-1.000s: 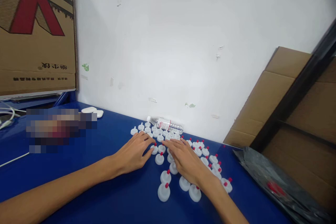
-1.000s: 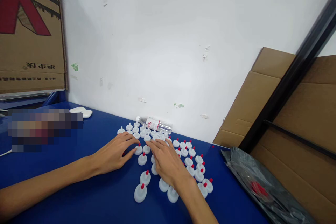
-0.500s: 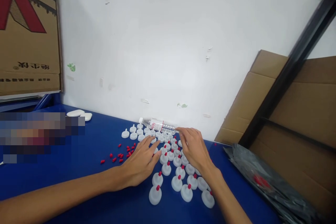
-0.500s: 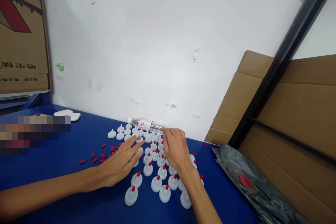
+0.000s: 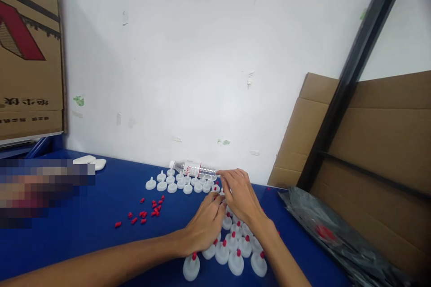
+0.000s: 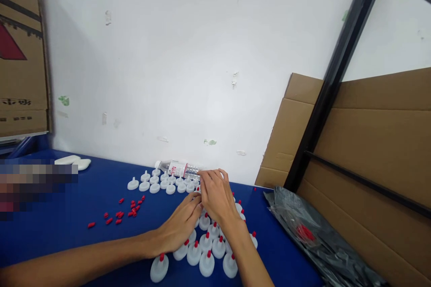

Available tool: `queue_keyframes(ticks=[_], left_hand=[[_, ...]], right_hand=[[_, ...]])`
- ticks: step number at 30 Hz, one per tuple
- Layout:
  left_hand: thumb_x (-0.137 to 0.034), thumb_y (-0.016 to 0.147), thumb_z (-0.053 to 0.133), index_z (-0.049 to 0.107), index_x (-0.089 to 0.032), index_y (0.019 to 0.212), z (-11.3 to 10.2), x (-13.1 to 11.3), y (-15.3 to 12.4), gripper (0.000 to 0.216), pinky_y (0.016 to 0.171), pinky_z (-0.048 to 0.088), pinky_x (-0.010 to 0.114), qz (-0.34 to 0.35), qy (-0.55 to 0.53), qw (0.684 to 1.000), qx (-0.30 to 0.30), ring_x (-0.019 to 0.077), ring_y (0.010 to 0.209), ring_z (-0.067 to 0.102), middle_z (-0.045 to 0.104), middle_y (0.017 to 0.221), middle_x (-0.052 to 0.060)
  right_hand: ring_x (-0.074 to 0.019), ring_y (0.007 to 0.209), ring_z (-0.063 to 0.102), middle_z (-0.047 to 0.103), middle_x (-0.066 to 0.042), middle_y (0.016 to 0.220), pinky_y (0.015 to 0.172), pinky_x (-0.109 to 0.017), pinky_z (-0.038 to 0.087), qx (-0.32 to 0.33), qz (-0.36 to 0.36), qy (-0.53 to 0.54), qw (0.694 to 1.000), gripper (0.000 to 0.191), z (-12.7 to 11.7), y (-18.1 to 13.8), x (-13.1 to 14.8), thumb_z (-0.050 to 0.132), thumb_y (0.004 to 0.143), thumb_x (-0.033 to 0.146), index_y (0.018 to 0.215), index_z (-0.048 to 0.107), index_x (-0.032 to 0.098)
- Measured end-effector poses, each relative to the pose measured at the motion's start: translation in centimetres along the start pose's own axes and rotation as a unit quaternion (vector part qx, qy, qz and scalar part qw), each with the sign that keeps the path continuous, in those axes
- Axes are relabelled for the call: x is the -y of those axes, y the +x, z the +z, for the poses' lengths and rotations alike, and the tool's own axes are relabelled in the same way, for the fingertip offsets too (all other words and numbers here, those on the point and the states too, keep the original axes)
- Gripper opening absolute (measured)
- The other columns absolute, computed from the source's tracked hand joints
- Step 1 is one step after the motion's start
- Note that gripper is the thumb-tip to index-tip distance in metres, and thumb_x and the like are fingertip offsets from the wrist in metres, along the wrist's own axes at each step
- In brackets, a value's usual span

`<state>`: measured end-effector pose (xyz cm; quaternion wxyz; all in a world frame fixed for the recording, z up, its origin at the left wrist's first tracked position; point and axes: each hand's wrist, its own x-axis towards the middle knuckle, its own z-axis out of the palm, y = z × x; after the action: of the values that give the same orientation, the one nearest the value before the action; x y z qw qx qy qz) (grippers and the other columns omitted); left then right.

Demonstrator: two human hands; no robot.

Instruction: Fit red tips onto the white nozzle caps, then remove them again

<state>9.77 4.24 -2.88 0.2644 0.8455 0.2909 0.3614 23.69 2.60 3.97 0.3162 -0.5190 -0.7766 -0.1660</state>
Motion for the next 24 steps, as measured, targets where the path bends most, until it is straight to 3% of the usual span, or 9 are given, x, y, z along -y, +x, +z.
queue_keyframes(ticks=[3, 5, 8, 11, 16, 20, 24], left_hand=[[-0.034, 0.104, 0.027, 0.059, -0.021, 0.124, -1.0, -0.5, 0.1, 0.041, 0.113, 0.036, 0.042, 0.030, 0.006, 0.999, -0.023, 0.0236, 0.128, 0.047, 0.056, 0.131, 0.010], [-0.034, 0.103, 0.029, 0.058, -0.021, 0.127, -2.8, -0.5, 0.2, 0.039, 0.115, 0.033, 0.043, 0.039, 0.029, 0.998, -0.047, 0.0235, 0.130, 0.045, 0.053, 0.136, 0.009], [-0.033, 0.102, 0.033, 0.061, -0.023, 0.124, -6.9, 0.2, 0.1, 0.037, 0.113, 0.033, 0.047, 0.046, 0.082, 0.993, -0.067, 0.0254, 0.129, 0.045, 0.053, 0.134, 0.009], [-0.033, 0.098, 0.038, 0.067, -0.021, 0.104, -11.7, 1.7, -0.4, 0.032, 0.105, 0.039, 0.049, 0.017, 0.141, 0.987, -0.070, 0.0281, 0.118, 0.052, 0.060, 0.119, 0.009], [-0.033, 0.093, 0.043, 0.068, -0.023, 0.097, -18.0, 4.5, -3.5, 0.027, 0.093, 0.046, 0.041, -0.051, 0.216, 0.974, -0.053, 0.0268, 0.104, 0.058, 0.067, 0.104, 0.006], [-0.037, 0.087, 0.053, 0.073, -0.027, 0.101, -20.3, 6.4, -7.7, 0.027, 0.077, 0.050, 0.031, -0.119, 0.227, 0.967, -0.005, 0.0228, 0.087, 0.063, 0.067, 0.106, 0.004], [-0.049, 0.082, 0.061, 0.070, -0.030, 0.117, -20.7, 7.6, -11.4, 0.041, 0.064, 0.049, 0.028, -0.186, 0.216, 0.958, 0.003, 0.0194, 0.072, 0.062, 0.065, 0.107, 0.004]], right_hand=[[-0.0210, 0.111, 0.059, 0.069, -0.005, 0.116, 0.110, -0.047, 0.029, 0.018, 0.014, 0.007, 1.000, 0.034, 0.5, -0.2, -0.3, 0.035, 0.102, 0.021, 0.125, 0.059, 0.026], [-0.0213, 0.112, 0.058, 0.068, -0.005, 0.117, 0.108, -0.047, 0.031, 0.031, 0.023, 0.015, 0.999, 0.034, 0.8, -0.4, -0.5, 0.033, 0.103, 0.024, 0.125, 0.060, 0.026], [-0.0211, 0.113, 0.058, 0.068, -0.004, 0.117, 0.105, -0.043, 0.035, 0.056, 0.039, 0.030, 0.997, 0.035, 1.0, -0.4, -0.5, 0.032, 0.104, 0.026, 0.121, 0.062, 0.026], [-0.0215, 0.111, 0.059, 0.070, -0.004, 0.112, 0.102, -0.039, 0.037, 0.090, 0.061, 0.026, 0.994, 0.030, 1.2, 0.3, -0.3, 0.038, 0.102, 0.026, 0.113, 0.066, 0.024], [-0.0225, 0.107, 0.060, 0.074, -0.006, 0.102, 0.100, -0.038, 0.036, 0.162, 0.065, -0.064, 0.983, 0.026, 2.5, 2.6, 0.1, 0.048, 0.097, 0.024, 0.114, 0.068, 0.023], [-0.0292, 0.107, 0.060, 0.074, -0.012, 0.094, 0.100, -0.045, 0.035, 0.200, 0.070, -0.090, 0.973, 0.020, 4.3, 4.1, 0.4, 0.062, 0.089, 0.026, 0.103, 0.073, 0.016], [-0.0308, 0.108, 0.061, 0.074, -0.015, 0.097, 0.097, -0.046, 0.036, 0.234, 0.077, -0.101, 0.964, 0.019, 5.6, 4.3, 0.6, 0.069, 0.083, 0.026, 0.099, 0.073, 0.016]])
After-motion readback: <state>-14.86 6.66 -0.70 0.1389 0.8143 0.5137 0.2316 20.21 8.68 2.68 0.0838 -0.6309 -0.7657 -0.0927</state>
